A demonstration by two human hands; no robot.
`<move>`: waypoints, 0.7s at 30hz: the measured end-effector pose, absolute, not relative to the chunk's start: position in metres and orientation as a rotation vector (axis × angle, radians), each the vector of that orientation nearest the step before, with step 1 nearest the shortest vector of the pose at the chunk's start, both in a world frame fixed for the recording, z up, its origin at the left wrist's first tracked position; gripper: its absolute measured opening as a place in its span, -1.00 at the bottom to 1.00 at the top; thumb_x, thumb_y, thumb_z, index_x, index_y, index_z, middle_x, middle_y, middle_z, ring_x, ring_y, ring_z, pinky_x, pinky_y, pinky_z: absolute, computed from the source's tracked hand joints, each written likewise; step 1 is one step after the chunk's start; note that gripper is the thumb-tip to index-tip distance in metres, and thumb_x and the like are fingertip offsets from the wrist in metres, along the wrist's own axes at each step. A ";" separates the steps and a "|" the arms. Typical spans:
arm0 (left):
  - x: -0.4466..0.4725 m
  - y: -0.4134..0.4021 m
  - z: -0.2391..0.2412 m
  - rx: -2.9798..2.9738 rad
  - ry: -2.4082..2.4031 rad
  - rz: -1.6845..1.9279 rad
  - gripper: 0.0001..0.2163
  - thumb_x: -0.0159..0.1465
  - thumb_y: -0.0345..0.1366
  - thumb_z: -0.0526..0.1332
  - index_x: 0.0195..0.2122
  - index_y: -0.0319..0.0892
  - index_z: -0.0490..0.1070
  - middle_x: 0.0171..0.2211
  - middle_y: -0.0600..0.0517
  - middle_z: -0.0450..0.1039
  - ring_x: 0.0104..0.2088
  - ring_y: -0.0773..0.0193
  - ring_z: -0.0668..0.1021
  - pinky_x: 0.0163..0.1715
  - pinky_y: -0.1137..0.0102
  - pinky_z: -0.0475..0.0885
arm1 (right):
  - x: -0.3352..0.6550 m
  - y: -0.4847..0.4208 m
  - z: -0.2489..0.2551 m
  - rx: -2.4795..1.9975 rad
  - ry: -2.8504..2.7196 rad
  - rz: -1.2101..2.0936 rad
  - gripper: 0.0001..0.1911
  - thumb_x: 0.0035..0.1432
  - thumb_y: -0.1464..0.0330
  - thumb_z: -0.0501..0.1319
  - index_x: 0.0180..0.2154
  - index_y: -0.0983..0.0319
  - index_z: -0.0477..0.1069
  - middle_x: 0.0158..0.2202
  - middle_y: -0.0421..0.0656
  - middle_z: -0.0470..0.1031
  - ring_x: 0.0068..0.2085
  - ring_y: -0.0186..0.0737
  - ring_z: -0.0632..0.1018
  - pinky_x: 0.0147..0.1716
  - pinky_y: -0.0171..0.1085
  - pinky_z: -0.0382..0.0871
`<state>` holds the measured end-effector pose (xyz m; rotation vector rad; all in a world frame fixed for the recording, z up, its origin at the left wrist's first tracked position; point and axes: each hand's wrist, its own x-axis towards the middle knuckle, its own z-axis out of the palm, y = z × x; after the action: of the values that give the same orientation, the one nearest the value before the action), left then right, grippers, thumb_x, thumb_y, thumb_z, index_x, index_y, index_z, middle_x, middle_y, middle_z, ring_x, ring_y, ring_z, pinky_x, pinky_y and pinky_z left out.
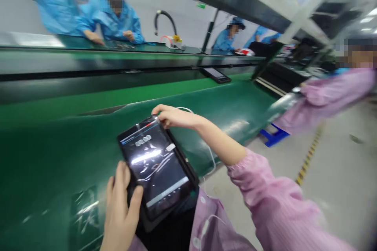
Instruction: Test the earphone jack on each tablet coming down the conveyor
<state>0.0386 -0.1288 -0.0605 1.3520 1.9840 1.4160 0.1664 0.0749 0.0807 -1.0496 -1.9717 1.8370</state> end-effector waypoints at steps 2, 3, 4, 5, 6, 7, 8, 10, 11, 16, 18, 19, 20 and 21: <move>0.039 -0.124 -0.053 0.959 1.866 1.659 -0.52 0.34 0.01 0.07 0.19 -0.12 0.30 0.07 -0.13 0.46 0.12 -0.03 0.46 0.17 0.03 0.28 | 0.167 0.069 0.084 -0.990 -1.824 1.983 -0.85 -0.01 0.54 0.02 -0.38 0.21 0.22 -0.65 -0.41 0.10 -0.61 -0.44 0.16 -0.57 -0.50 0.08; 0.039 -0.121 -0.047 0.788 1.817 1.749 -0.56 0.33 0.01 0.10 0.10 -0.14 0.39 0.02 -0.11 0.50 0.08 0.00 0.50 0.12 0.10 0.35 | 0.169 0.067 0.085 -0.917 -1.792 2.037 -0.87 -0.03 0.51 0.06 -0.37 0.21 0.24 -0.64 -0.41 0.09 -0.60 -0.44 0.15 -0.57 -0.49 0.06; 0.040 -0.117 -0.040 0.692 1.770 1.818 -0.59 0.31 0.01 0.13 0.02 -0.16 0.44 -0.02 -0.10 0.53 0.05 0.01 0.51 0.08 0.15 0.39 | 0.171 0.065 0.085 -0.856 -1.770 2.092 -0.87 -0.06 0.47 0.10 -0.36 0.22 0.25 -0.62 -0.39 0.13 -0.59 -0.44 0.15 -0.55 -0.48 0.07; 0.042 -0.113 -0.034 0.648 1.737 1.866 -0.60 0.30 0.02 0.15 -0.04 -0.18 0.48 -0.07 -0.10 0.55 0.03 0.02 0.52 0.05 0.18 0.41 | 0.173 0.064 0.084 -0.810 -1.760 2.133 -0.85 -0.08 0.44 0.14 -0.36 0.22 0.25 -0.59 -0.38 0.14 -0.58 -0.45 0.15 -0.53 -0.46 0.08; 0.045 -0.109 -0.027 0.638 1.714 1.895 -0.60 0.29 0.03 0.15 -0.09 -0.19 0.50 -0.10 -0.09 0.56 0.01 0.04 0.53 0.03 0.21 0.43 | 0.175 0.063 0.083 -0.782 -1.758 2.159 -0.83 -0.11 0.42 0.16 -0.36 0.22 0.26 -0.58 -0.37 0.14 -0.57 -0.45 0.15 -0.53 -0.45 0.06; 0.048 -0.104 -0.021 0.634 1.692 1.919 -0.60 0.30 0.04 0.14 -0.13 -0.20 0.51 -0.13 -0.08 0.56 -0.03 0.07 0.54 -0.01 0.25 0.44 | 0.177 0.062 0.081 -0.767 -1.754 2.175 -0.80 -0.13 0.41 0.16 -0.35 0.21 0.26 -0.57 -0.37 0.14 -0.57 -0.45 0.13 -0.52 -0.45 0.06; 0.052 -0.100 -0.016 0.616 1.670 1.946 -0.61 0.31 0.04 0.13 -0.16 -0.20 0.51 -0.17 -0.06 0.56 -0.08 0.10 0.56 -0.06 0.29 0.46 | 0.178 0.061 0.078 -0.764 -1.743 2.183 -0.79 -0.16 0.40 0.16 -0.35 0.21 0.27 -0.58 -0.38 0.13 -0.58 -0.46 0.12 -0.52 -0.44 0.05; 0.059 -0.092 -0.011 0.549 1.600 2.008 -0.62 0.31 0.04 0.12 -0.21 -0.20 0.50 -0.23 -0.03 0.55 -0.19 0.18 0.56 -0.18 0.38 0.47 | 0.179 0.060 0.070 -0.784 -1.680 2.183 -0.78 -0.20 0.40 0.15 -0.37 0.21 0.28 -0.59 -0.38 0.11 -0.59 -0.46 0.08 -0.52 -0.43 0.06; 0.061 -0.087 -0.010 0.520 1.558 2.036 -0.62 0.31 0.04 0.13 -0.23 -0.20 0.49 -0.26 -0.02 0.54 -0.23 0.21 0.55 -0.23 0.41 0.46 | 0.179 0.061 0.064 -0.801 -1.628 2.176 -0.77 -0.22 0.39 0.15 -0.38 0.21 0.29 -0.60 -0.39 0.09 -0.59 -0.46 0.07 -0.52 -0.43 0.08; 0.057 -0.068 -0.007 0.528 1.480 2.107 -0.61 0.24 0.05 0.21 -0.35 -0.24 0.47 -0.41 0.03 0.46 -0.36 0.29 0.46 -0.32 0.47 0.39 | 0.175 0.080 0.029 -0.883 -1.416 2.160 -0.70 -0.32 0.41 0.20 -0.38 0.22 0.35 -0.64 -0.39 0.13 -0.60 -0.47 0.11 -0.55 -0.45 0.15; 0.054 -0.064 0.002 0.544 1.496 2.161 -0.62 0.25 0.04 0.20 -0.37 -0.24 0.46 -0.44 0.05 0.43 -0.39 0.32 0.43 -0.35 0.49 0.37 | 0.175 0.089 0.016 -0.925 -1.440 2.152 -0.71 -0.34 0.41 0.22 -0.40 0.23 0.37 -0.61 -0.34 0.25 -0.59 -0.46 0.21 -0.55 -0.45 0.18; 0.054 -0.063 0.008 0.554 1.509 2.197 -0.63 0.26 0.03 0.19 -0.37 -0.23 0.46 -0.44 0.06 0.42 -0.40 0.33 0.42 -0.36 0.49 0.36 | 0.176 0.093 0.010 -0.941 -1.463 2.129 -0.72 -0.33 0.41 0.23 -0.40 0.23 0.38 -0.60 -0.32 0.30 -0.59 -0.45 0.25 -0.56 -0.45 0.19; 0.055 -0.062 0.015 0.566 1.522 2.236 -0.63 0.27 0.03 0.19 -0.38 -0.23 0.45 -0.44 0.06 0.42 -0.40 0.33 0.42 -0.36 0.49 0.36 | 0.177 0.096 0.005 -0.949 -1.492 2.095 -0.73 -0.31 0.39 0.26 -0.40 0.22 0.39 -0.60 -0.31 0.33 -0.60 -0.44 0.26 -0.59 -0.45 0.18; 0.058 -0.062 0.021 0.579 1.536 2.274 -0.62 0.27 0.03 0.18 -0.38 -0.23 0.45 -0.44 0.05 0.42 -0.40 0.32 0.43 -0.35 0.49 0.37 | 0.179 0.100 0.000 -0.951 -1.517 2.057 -0.73 -0.27 0.36 0.28 -0.38 0.21 0.41 -0.61 -0.31 0.33 -0.62 -0.43 0.26 -0.61 -0.44 0.18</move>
<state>0.0576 -0.0616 0.0213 0.5786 1.5355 2.2739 0.1791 0.0997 -0.0003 -0.9514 -1.5169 2.0569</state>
